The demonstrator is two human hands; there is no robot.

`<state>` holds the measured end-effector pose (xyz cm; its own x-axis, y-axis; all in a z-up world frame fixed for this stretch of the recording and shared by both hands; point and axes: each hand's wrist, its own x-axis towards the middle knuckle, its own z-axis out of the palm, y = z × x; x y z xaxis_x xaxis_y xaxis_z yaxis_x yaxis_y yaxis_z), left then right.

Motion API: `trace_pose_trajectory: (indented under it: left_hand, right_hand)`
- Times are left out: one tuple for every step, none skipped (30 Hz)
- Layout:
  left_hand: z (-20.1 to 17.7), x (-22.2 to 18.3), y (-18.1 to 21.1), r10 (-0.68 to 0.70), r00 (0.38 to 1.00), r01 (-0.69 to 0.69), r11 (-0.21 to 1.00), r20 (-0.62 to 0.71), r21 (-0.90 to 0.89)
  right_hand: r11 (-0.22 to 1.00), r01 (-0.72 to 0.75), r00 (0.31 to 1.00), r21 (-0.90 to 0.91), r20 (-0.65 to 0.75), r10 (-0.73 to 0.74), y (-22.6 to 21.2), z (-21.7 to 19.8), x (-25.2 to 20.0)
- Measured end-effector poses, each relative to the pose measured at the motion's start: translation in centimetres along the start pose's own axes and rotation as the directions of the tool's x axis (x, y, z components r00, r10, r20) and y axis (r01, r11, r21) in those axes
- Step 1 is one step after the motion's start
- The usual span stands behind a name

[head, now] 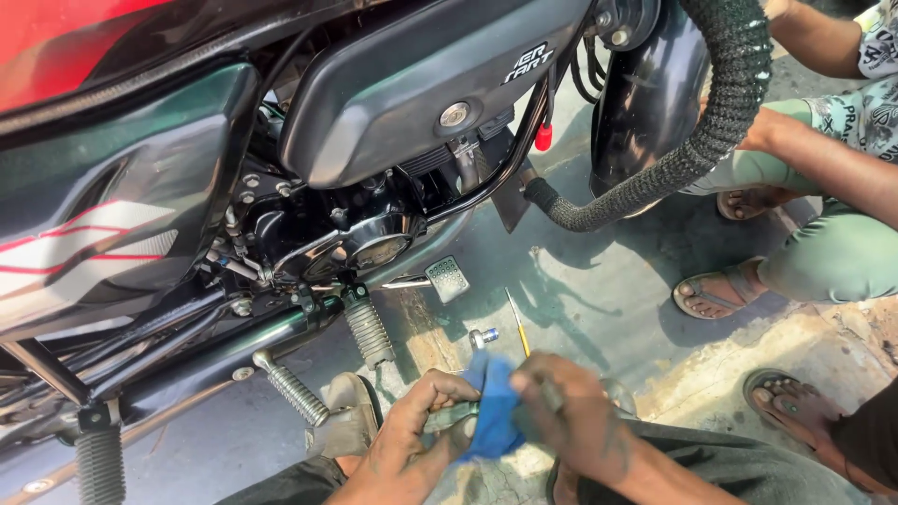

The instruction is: The recorder is repairing a motorcycle engine area while another person assists.

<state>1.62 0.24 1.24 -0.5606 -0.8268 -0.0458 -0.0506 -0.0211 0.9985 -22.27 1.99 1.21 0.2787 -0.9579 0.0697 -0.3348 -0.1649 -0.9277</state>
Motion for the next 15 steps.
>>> trace_pose_trajectory:
  left_hand:
    - [-0.1, 0.0, 0.2, -0.028, 1.000, 0.029, 0.998, 0.013, -0.054]
    - [-0.1, 0.0, -0.6, -0.031, 0.999, 0.032, 0.998, 0.018, -0.049]
    - [0.0, 0.0, -1.4, -0.072, 0.997, 0.073, 0.994, 0.014, -0.086]
    - [0.0, 0.0, -2.1, -0.113, 0.994, 0.113, 0.986, 0.012, -0.123]
    - [0.0, -0.1, -2.4, -0.117, 0.993, 0.117, 0.986, 0.010, -0.115]
    - [0.0, -0.1, -2.7, -0.113, 0.993, 0.111, 0.992, -0.019, -0.064]
    - [0.0, -0.2, -3.0, -0.109, 0.993, 0.109, 0.994, -0.047, -0.015]
    - [-0.1, -0.4, -3.0, -0.115, 0.992, 0.115, 0.993, -0.047, -0.010]
    - [-0.2, -0.5, -2.9, -0.057, 0.997, 0.053, 0.996, -0.051, -0.076]
    - [-0.2, -0.5, -2.9, 0.001, 0.998, -0.009, 0.990, -0.058, -0.141]
    - [0.1, -0.7, -3.3, 0.003, 0.998, -0.011, 0.991, -0.057, -0.137]
    - [0.4, -0.8, -3.9, 0.085, 0.996, -0.080, 0.986, 0.026, -0.149]
    - [0.9, -1.1, -4.4, 0.160, 0.980, -0.139, 0.975, 0.117, -0.175]
    - [1.6, -1.1, -5.3, 0.155, 0.980, -0.132, 0.975, 0.127, -0.178]
    - [2.2, -1.1, -6.1, 0.271, 0.951, -0.219, 0.931, 0.149, -0.293]
  right_hand:
    - [0.961, 0.130, 0.982, -0.243, -0.103, -0.159, -1.0, -0.4, 0.4]
    - [0.963, 0.128, 0.981, -0.239, -0.109, -0.158, -0.6, 0.2, -0.2]
    - [0.964, 0.109, 0.957, -0.241, -0.236, -0.167, -0.1, 0.7, -0.7]
    - [0.967, 0.089, 0.917, -0.239, -0.359, -0.173, 0.4, 1.3, -1.2]
    - [0.969, 0.092, 0.916, -0.231, -0.361, -0.173, 0.8, 1.1, -1.6]
    - [0.977, 0.073, 0.849, -0.201, -0.501, -0.167, 1.3, 0.9, -2.0]
    - [0.984, 0.055, 0.764, -0.168, -0.628, -0.150, 1.8, 0.8, -2.5]
    - [0.986, 0.055, 0.763, -0.160, -0.630, -0.145, 0.7, 0.0, -1.8]
    - [0.980, -0.055, 0.829, -0.191, -0.556, -0.062, -0.4, -1.0, -0.8]
    - [0.960, -0.160, 0.877, -0.232, -0.480, 0.030, -1.4, -2.0, 0.1]
    - [0.960, -0.156, 0.875, -0.230, -0.483, 0.027, -0.5, -2.2, 0.2]
    - [0.883, -0.207, 0.967, -0.421, -0.227, 0.118, 0.5, -2.4, 0.3]
    - [0.772, -0.205, 0.963, -0.601, 0.018, 0.270, 1.5, -2.5, -0.1]
    - [0.772, -0.217, 0.960, -0.598, 0.011, 0.278, 3.1, -2.2, -2.0]
    - [0.707, -0.069, 0.968, -0.704, 0.125, 0.219, 4.8, -1.8, -3.7]
